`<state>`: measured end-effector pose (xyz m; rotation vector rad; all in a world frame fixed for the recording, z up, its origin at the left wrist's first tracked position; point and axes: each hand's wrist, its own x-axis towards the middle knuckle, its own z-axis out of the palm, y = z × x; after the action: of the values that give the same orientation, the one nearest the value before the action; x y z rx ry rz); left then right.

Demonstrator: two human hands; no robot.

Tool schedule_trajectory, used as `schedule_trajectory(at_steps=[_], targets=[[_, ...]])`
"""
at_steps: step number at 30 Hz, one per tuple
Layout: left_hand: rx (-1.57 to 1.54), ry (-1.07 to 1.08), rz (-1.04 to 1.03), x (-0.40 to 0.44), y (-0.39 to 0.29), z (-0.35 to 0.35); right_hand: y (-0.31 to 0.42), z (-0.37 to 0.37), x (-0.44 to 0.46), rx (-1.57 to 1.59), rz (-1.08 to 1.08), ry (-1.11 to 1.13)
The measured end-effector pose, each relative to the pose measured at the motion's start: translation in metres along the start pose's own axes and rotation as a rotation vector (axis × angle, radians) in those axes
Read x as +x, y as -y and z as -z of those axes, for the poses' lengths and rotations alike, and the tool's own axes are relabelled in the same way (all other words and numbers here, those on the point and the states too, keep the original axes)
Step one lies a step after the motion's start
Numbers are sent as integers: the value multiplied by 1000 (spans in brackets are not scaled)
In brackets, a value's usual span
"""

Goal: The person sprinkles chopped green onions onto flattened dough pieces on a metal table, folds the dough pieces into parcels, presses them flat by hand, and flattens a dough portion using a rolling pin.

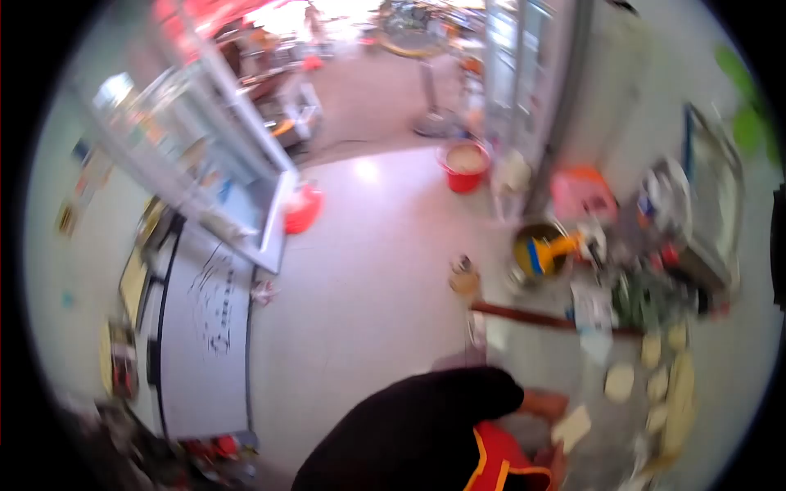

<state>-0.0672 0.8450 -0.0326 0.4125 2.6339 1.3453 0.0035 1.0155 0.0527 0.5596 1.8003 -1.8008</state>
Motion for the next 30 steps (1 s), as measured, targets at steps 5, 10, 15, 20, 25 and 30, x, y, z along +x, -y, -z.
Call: schedule_trajectory(at_steps=[5,10,15,20,25,30], targets=[[539,248,-441,24,17,-24,-22,47,-4,-306,395,-466],[82,174,1,43,-36,15,36,7,23,109,127,-427],[-363,296,339,49,-72,57,57,6,25,114,30,-290],[-38,278,-51,24,-96,87,42,-15,-13,-667,599,-524],[380,215,-569,-39,-72,82,17,-44,-48,-992,820,-497],[548,199,-608,-37,-63,69,11,-50,-31,-1057,883,-587]])
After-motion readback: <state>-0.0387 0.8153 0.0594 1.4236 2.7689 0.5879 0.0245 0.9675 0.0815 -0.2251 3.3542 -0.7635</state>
